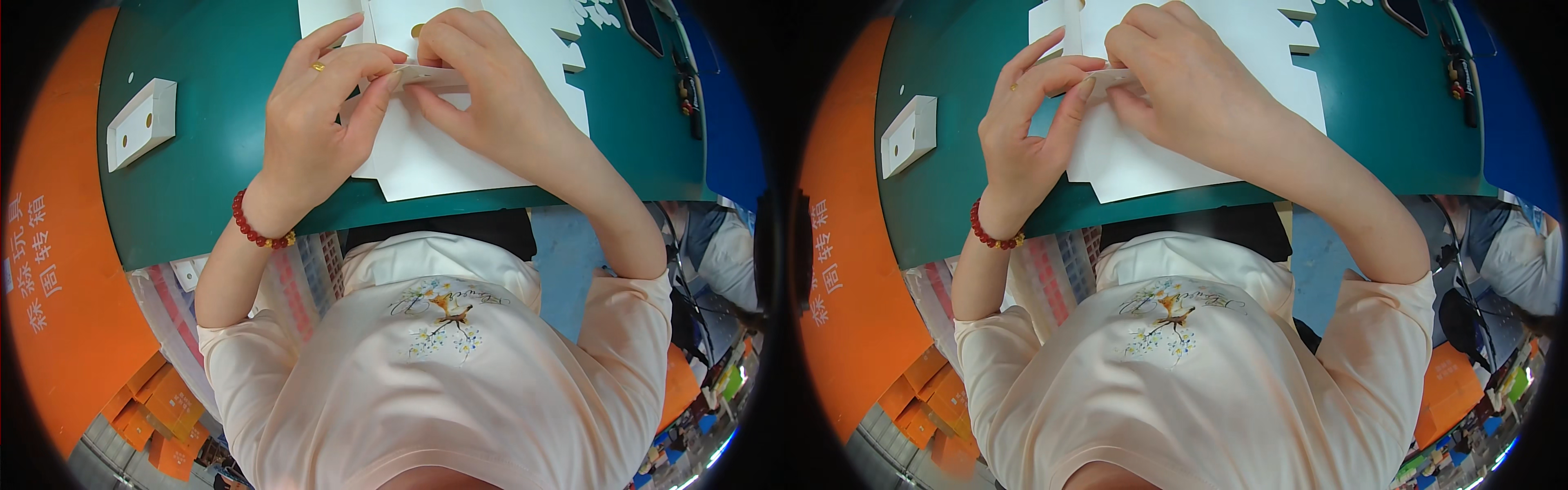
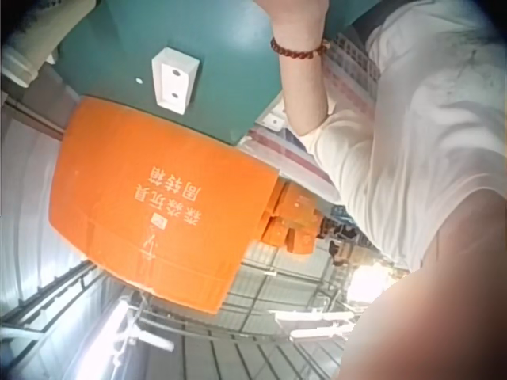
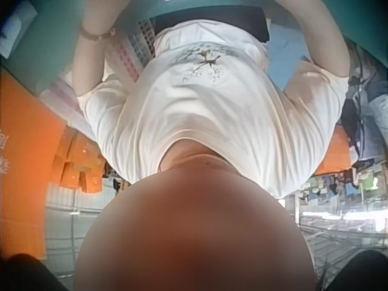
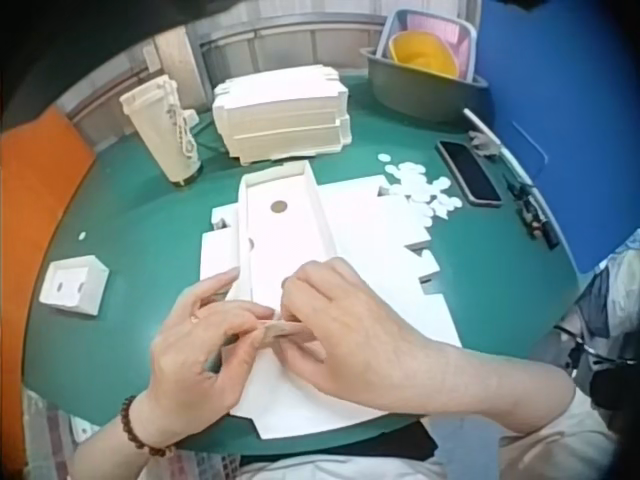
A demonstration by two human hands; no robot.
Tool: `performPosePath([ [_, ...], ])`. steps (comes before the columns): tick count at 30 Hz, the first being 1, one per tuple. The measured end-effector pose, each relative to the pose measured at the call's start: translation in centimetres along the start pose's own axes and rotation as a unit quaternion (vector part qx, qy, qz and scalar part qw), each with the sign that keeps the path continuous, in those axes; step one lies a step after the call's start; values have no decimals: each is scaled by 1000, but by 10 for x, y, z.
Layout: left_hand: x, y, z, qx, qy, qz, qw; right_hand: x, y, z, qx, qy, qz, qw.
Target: Folding white cardboard templates into small boxes on a workbench.
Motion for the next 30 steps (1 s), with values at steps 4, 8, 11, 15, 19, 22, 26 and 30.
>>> performPosePath([
  [4, -1, 0, 0, -10, -2, 4, 1000, -3, 2, 0, 44, 28, 32, 998],
  [8, -2, 1, 0, -1, -2, 1, 1000, -4, 3, -4, 55, 46, 39, 997],
  [11, -1, -1, 0, -13, -3, 0, 1000, -5, 2, -10, 90, 109, 66, 988],
  [15, -1, -2, 0, -2, 0, 7, 1000, -16, -2, -8, 121, 171, 105, 972],
  [19, -1, -3, -1, -14, -5, 19, 1000, -15, -2, -7, 82, 118, 79, 987],
  [22, -1, -3, 0, -18, -12, 12, 1000, -15, -2, -5, 73, 120, 93, 986],
  [26, -2, -3, 0, -27, -7, 4, 1000, -13, -3, -5, 53, 102, 60, 992],
  [30, 1, -3, 1, 1, -5, 7, 1000, -14, -5, -5, 34, 79, 40, 995],
])
Point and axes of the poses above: each hand's wrist, its own y-axis towards the middle knuckle, its own z-axis out of the palm, x = y × z, the point moved 6 cm from there along y, towards the middle knuckle, and after that the axes turned 6 degrees about z, right-handed, at the moved point
